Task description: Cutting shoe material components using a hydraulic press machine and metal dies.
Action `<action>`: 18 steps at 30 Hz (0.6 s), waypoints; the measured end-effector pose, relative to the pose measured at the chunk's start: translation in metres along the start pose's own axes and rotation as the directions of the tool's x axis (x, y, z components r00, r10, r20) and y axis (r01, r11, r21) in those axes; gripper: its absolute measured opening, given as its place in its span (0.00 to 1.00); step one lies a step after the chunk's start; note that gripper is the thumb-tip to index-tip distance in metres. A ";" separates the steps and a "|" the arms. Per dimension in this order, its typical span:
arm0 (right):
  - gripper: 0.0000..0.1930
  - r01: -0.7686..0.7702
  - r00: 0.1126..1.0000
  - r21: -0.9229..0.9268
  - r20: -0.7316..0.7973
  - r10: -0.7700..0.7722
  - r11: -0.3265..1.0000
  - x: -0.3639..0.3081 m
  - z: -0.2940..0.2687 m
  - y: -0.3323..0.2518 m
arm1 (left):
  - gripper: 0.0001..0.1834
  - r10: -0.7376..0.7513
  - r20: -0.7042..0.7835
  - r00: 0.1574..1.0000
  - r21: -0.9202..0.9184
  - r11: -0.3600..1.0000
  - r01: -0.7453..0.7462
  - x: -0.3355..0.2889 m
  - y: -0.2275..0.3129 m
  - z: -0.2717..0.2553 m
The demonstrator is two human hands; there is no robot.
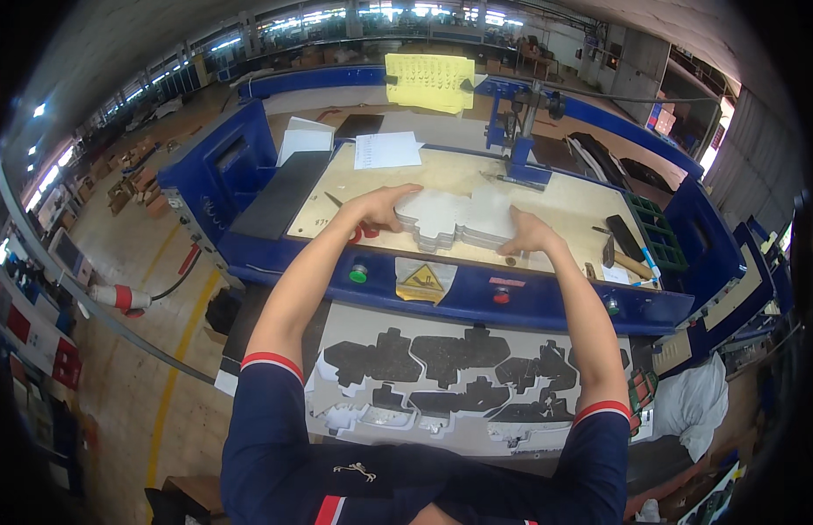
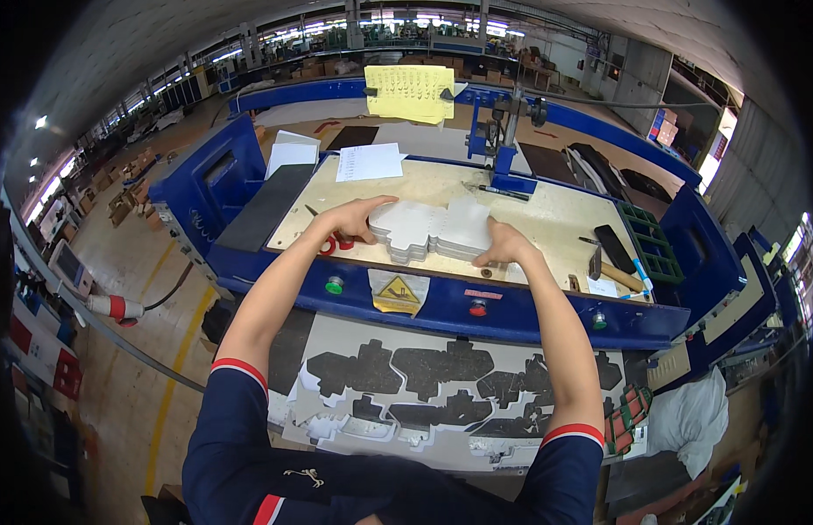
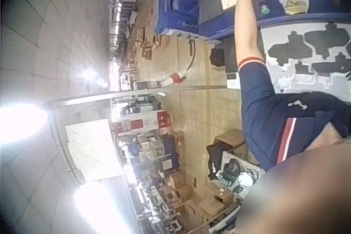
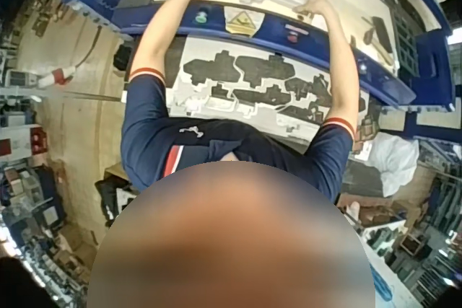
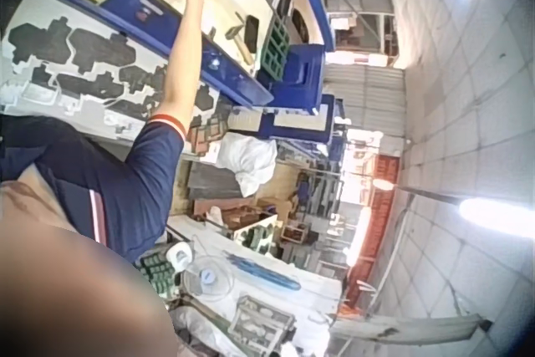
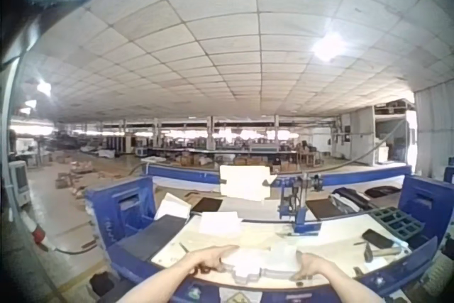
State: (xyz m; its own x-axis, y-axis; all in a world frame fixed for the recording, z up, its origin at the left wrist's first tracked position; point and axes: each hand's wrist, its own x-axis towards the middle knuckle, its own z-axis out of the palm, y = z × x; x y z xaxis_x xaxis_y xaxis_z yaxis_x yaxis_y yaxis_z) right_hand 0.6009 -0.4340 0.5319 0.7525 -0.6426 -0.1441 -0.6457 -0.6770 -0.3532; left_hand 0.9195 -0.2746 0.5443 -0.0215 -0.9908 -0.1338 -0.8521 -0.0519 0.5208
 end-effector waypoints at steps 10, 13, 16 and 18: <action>0.53 0.080 0.991 -0.039 -0.108 -0.084 0.996 -0.003 0.003 0.007 | 0.46 0.138 -0.121 0.983 0.066 0.989 -0.131 -0.004 -0.005 0.008; 0.56 0.121 0.983 -0.011 -0.141 -0.121 0.993 0.002 0.010 0.025 | 0.47 0.145 -0.097 0.985 0.012 0.989 -0.145 0.009 -0.013 0.012; 0.60 0.099 0.987 0.070 -0.135 -0.089 0.993 -0.004 0.012 0.023 | 0.51 0.258 -0.191 0.947 0.035 0.966 -0.256 0.011 -0.038 0.016; 0.61 0.028 0.986 0.193 -0.167 0.005 0.981 -0.023 0.013 -0.003 | 0.60 0.200 -0.213 0.956 0.015 0.979 -0.201 -0.005 -0.043 0.013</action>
State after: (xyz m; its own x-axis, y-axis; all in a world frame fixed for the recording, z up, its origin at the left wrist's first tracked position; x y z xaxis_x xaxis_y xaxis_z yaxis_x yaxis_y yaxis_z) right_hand 0.5874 -0.4129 0.5241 0.7174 -0.6966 0.0103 -0.5874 -0.6129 -0.5285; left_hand 0.9496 -0.2657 0.5120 -0.0792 -0.9846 0.1558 -0.8382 0.1504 0.5242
